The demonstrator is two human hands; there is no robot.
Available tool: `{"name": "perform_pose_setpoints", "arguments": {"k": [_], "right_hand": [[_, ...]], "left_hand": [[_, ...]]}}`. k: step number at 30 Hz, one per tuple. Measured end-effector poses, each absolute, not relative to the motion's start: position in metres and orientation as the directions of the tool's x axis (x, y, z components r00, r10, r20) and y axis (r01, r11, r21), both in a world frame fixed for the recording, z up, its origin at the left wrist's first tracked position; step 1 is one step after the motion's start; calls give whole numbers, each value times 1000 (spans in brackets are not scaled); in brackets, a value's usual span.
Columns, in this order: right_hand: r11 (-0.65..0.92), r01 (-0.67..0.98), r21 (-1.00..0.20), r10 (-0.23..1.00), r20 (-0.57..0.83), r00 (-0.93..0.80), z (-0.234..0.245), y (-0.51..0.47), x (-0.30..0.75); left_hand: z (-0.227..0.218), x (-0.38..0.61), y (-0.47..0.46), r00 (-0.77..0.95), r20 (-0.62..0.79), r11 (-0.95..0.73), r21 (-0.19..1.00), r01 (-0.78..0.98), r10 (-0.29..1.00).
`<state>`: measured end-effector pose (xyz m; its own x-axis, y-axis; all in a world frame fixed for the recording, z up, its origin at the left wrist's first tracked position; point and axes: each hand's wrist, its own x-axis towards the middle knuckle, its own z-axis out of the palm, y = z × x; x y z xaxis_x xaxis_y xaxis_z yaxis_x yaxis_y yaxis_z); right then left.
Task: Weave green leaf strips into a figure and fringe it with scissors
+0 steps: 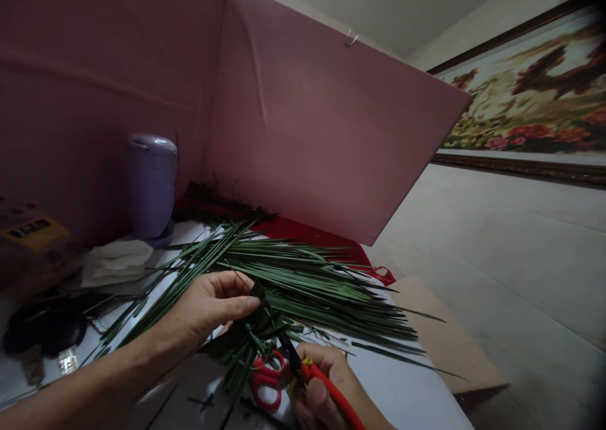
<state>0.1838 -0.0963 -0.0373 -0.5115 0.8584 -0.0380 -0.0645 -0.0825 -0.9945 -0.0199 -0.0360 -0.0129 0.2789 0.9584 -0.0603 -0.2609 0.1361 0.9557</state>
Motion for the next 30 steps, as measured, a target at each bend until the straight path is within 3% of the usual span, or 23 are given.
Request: {"name": "perform_pose_setpoints", "arguments": {"k": [9,17,22,30], "right_hand": [[33,106,-994,859,-27,-512,-23,-97,189],[97,136,-986,864,15,-504,-33,-95,195],[82,195,-977,852,-32,-522,-26,-97,195],[26,61,-998,876,-6,-482,-31,-97,187]], "left_hand": [[-6,-22,-39,327,-64,158,950,-270,943],[-7,-26,-37,317,-76,133,978,-161,945],[-8,-28,-37,340,-67,123,982,-146,938],[-16,-24,-34,366,-44,155,947,-280,930]]}}
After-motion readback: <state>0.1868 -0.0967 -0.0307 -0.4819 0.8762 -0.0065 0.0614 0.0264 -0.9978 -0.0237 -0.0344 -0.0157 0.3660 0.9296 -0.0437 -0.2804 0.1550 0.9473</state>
